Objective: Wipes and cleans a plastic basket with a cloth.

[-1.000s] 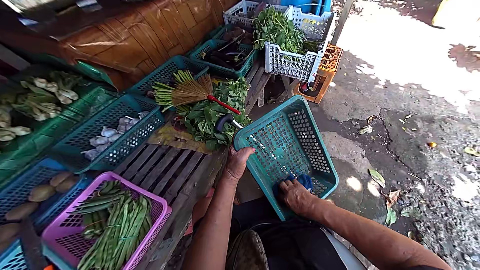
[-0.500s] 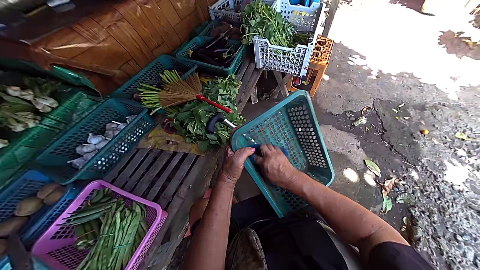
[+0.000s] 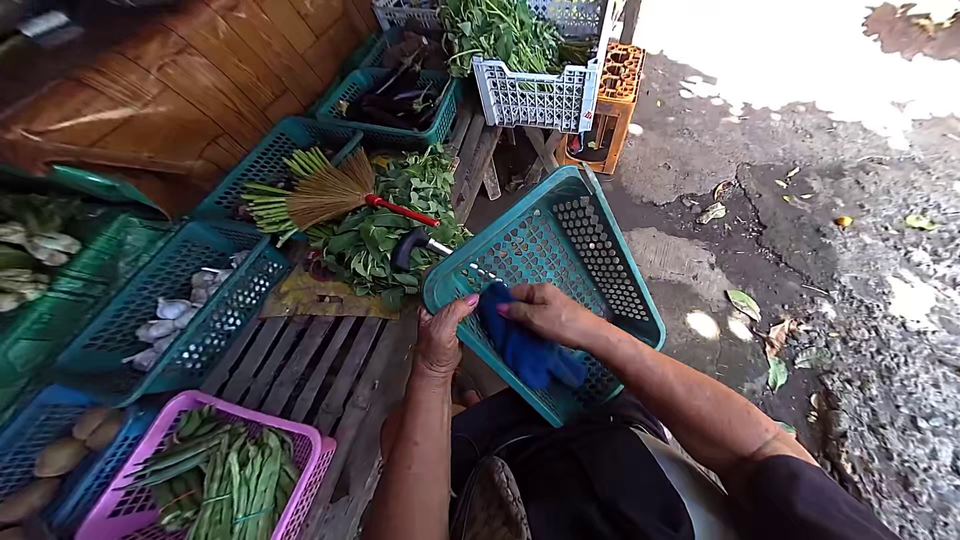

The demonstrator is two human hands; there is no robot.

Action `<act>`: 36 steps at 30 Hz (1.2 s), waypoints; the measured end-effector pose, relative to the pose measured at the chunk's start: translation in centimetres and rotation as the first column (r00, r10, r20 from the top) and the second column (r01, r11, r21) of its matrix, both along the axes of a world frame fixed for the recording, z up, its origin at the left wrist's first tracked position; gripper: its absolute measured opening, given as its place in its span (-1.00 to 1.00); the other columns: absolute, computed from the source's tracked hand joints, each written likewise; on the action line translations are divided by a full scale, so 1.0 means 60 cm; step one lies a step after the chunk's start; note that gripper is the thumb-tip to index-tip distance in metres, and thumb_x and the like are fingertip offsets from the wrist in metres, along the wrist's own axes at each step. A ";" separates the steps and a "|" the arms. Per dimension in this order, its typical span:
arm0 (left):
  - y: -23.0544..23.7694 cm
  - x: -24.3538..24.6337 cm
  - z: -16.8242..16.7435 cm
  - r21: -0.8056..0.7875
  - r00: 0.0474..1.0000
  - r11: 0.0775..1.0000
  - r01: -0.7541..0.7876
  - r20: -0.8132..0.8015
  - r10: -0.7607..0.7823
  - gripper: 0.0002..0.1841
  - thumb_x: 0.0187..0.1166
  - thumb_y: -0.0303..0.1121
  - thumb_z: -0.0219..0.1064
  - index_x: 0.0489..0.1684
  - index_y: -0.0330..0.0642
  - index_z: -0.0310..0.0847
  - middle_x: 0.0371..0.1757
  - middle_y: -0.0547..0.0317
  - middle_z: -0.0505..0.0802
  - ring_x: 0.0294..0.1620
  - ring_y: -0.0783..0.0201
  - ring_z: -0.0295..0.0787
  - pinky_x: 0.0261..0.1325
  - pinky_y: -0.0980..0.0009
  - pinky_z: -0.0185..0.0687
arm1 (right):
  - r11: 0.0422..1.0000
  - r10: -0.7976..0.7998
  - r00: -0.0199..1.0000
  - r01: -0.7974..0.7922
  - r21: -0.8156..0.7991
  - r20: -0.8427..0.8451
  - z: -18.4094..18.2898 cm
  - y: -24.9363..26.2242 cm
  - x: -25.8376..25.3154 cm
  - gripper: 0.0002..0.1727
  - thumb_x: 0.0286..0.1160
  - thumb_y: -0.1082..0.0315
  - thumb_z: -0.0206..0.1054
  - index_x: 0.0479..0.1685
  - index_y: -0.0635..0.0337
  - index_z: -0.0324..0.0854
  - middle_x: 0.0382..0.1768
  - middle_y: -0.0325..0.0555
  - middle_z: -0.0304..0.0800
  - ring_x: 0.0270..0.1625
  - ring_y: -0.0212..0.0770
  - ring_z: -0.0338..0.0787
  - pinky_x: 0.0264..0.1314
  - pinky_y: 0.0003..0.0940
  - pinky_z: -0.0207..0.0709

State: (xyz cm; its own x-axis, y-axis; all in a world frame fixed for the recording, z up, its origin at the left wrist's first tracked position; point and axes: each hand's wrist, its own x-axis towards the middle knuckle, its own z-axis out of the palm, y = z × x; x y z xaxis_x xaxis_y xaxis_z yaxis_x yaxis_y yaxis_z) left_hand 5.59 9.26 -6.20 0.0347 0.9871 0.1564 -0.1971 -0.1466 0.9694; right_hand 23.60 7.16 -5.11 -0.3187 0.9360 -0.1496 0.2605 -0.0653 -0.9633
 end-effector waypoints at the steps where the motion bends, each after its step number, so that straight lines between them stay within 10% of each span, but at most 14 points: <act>1: -0.001 0.003 -0.002 0.047 0.999 0.998 0.044 0.000 -0.044 -0.58 0.39 -0.25 0.43 0.24 -0.03 0.55 -0.09 0.47 0.90 -0.02 0.55 0.85 0.12 0.48 0.80 | 0.996 -0.064 0.997 0.067 0.053 -0.043 0.007 0.000 -0.017 -0.69 0.80 0.20 0.18 -0.03 0.25 0.74 -0.30 -0.10 0.78 -0.23 -0.33 0.74 -0.06 -0.30 0.61; 3: -0.004 0.008 -0.008 0.123 0.997 0.990 0.070 -0.038 -0.066 -0.31 0.44 0.32 0.39 0.40 0.06 0.48 0.08 0.55 0.86 0.12 0.58 0.79 0.27 0.49 0.74 | 0.974 -0.117 0.993 0.116 0.193 -0.008 -0.003 -0.015 -0.045 -0.67 0.78 0.24 0.16 0.00 0.33 0.74 -0.16 0.03 0.77 -0.10 -0.18 0.77 0.04 -0.21 0.64; 5: -0.008 0.011 -0.012 0.146 0.997 0.988 0.051 -0.057 -0.043 -0.24 0.45 0.45 0.25 0.47 0.11 0.40 0.14 0.60 0.82 0.21 0.61 0.75 0.36 0.50 0.68 | 0.957 -0.110 0.987 0.074 0.281 0.117 -0.032 -0.046 -0.053 -0.65 0.71 0.29 0.14 0.00 0.41 0.74 -0.05 0.21 0.76 0.01 0.03 0.78 0.11 -0.09 0.65; 13: -0.004 0.016 -0.018 0.157 0.997 0.988 -0.012 -0.067 0.023 -0.25 0.58 0.42 0.10 0.49 -0.01 0.38 0.18 0.53 0.79 0.24 0.59 0.72 0.40 0.49 0.64 | 0.940 0.326 0.792 -0.216 -0.263 0.516 -0.133 -0.117 -0.012 -0.60 0.82 0.29 0.00 0.25 0.46 0.58 0.24 0.40 0.69 0.38 0.31 0.69 0.44 0.24 0.47; 23: -0.014 0.042 0.002 0.268 0.988 0.960 0.077 -0.150 -0.038 -0.29 0.66 0.38 0.01 0.47 -0.03 0.42 0.23 0.58 0.75 0.29 0.64 0.65 0.45 0.52 0.57 | 0.965 -0.159 0.986 0.165 0.205 -0.043 0.067 -0.028 -0.025 -0.75 0.73 0.32 0.19 -0.24 0.25 0.70 -0.50 -0.17 0.66 -0.41 -0.35 0.67 -0.30 -0.37 0.53; 27: -0.014 0.035 -0.003 0.235 0.989 0.971 0.041 -0.146 -0.006 -0.38 0.76 0.24 -0.03 0.48 -0.08 0.38 0.21 0.58 0.74 0.25 0.67 0.66 0.43 0.55 0.58 | 0.967 -0.131 0.967 0.075 0.244 0.220 0.003 -0.067 -0.046 -0.68 0.70 0.31 0.09 -0.04 0.38 0.69 -0.13 0.16 0.78 -0.04 0.00 0.81 0.06 -0.09 0.64; 31: -0.008 0.024 -0.007 0.163 0.984 0.986 -0.039 -0.167 0.067 -0.43 0.80 0.13 -0.08 0.50 -0.12 0.33 0.19 0.53 0.73 0.24 0.68 0.66 0.43 0.57 0.57 | 0.981 0.194 0.840 -0.150 -0.126 0.506 -0.105 -0.114 -0.031 -0.60 0.81 0.28 0.00 0.29 0.42 0.56 0.20 0.35 0.72 0.32 0.25 0.74 0.40 0.16 0.53; 36: -0.007 0.031 0.002 0.197 0.988 0.980 -0.001 -0.153 0.031 -0.26 0.71 0.35 -0.07 0.54 -0.11 0.32 0.23 0.55 0.72 0.28 0.69 0.65 0.45 0.57 0.56 | 0.942 0.285 0.860 -0.171 -0.287 0.423 -0.134 -0.078 -0.009 -0.63 0.77 0.30 0.08 0.16 0.45 0.64 0.10 0.38 0.74 0.25 0.27 0.73 0.33 0.26 0.48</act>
State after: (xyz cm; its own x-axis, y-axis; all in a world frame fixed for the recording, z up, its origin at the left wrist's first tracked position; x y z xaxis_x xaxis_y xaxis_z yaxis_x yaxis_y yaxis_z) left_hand 7.44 8.85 -6.10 0.0582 0.9383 0.3410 -0.0428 -0.3389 0.9399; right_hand 23.09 2.46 -13.13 -0.3625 0.7649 -0.5324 0.6981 -0.1555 -0.6989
